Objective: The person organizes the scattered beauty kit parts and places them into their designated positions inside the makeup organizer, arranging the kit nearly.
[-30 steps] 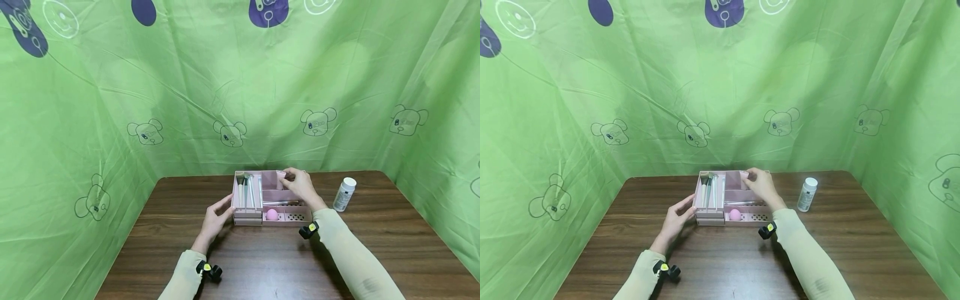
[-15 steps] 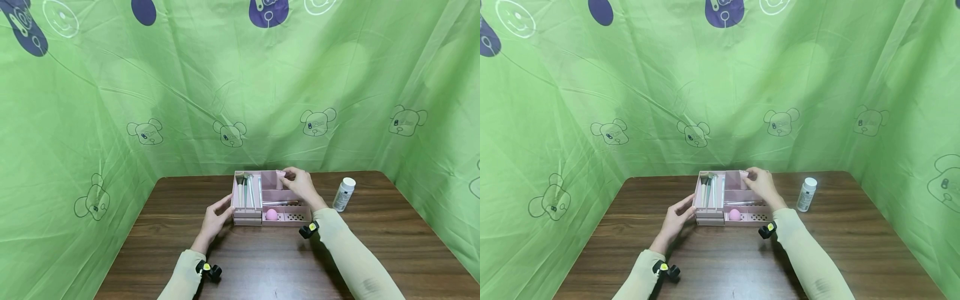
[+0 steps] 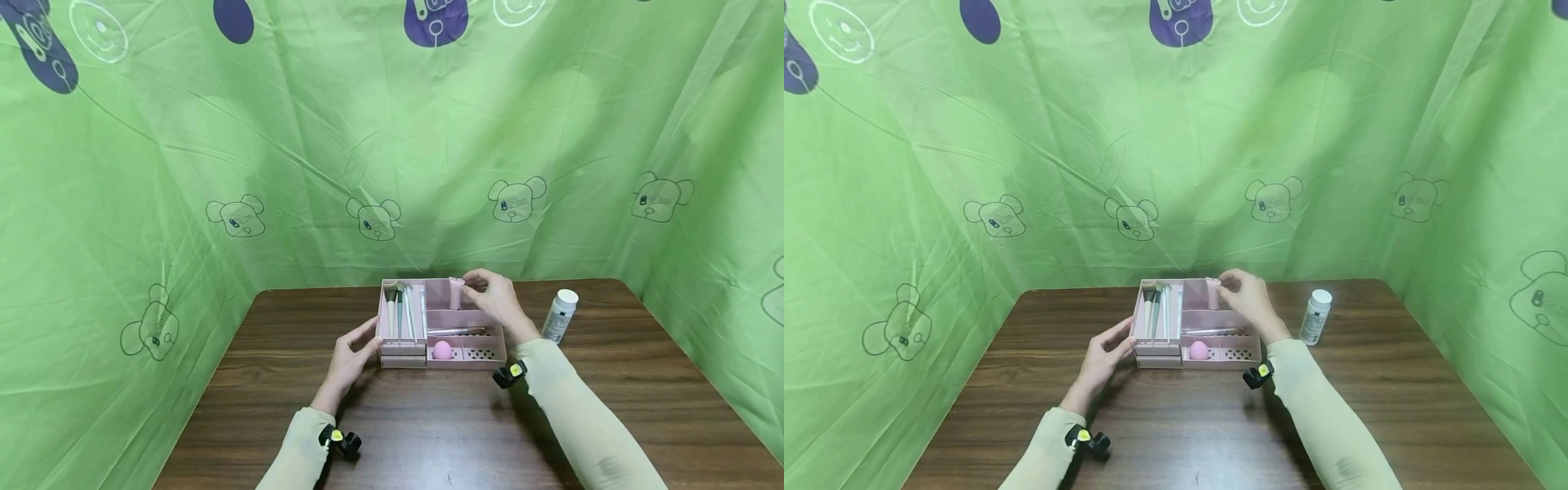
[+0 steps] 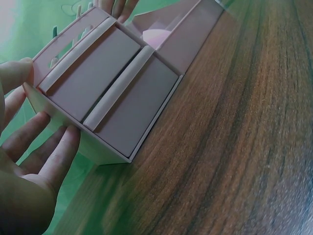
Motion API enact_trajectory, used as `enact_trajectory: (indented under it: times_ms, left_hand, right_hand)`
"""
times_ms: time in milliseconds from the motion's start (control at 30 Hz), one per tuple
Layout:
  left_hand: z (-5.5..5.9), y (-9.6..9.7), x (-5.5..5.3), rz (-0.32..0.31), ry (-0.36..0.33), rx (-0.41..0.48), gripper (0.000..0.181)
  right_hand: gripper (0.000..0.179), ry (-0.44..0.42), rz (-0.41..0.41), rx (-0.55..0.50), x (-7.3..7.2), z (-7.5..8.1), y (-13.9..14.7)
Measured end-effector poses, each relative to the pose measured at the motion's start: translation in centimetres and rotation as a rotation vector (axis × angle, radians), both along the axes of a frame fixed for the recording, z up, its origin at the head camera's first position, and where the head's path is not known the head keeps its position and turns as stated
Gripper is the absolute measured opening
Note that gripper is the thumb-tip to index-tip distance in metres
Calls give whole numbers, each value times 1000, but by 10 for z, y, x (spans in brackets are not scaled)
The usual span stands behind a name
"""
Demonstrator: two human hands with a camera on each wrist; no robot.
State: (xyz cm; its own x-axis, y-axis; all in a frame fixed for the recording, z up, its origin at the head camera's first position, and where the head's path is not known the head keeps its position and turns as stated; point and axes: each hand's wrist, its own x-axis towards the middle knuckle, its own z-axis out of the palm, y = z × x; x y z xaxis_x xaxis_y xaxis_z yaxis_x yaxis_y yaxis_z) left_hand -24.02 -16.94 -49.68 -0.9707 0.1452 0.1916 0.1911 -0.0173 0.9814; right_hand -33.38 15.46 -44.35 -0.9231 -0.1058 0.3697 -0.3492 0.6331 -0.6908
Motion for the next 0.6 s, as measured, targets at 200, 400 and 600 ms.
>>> enact_trajectory:
  times_ms: [200,400,600]
  left_hand:
    - [0,-1,1,1,6,-3,49]
    - [-15,-2,-7,40,13,-1,47]
    - [-25,-2,-12,44,11,13,48]
  right_hand:
    - [27,45,-11,16,8,9,7]
    - [29,79,0,12,14,16,14]
    - [27,70,-22,3,18,20,20]
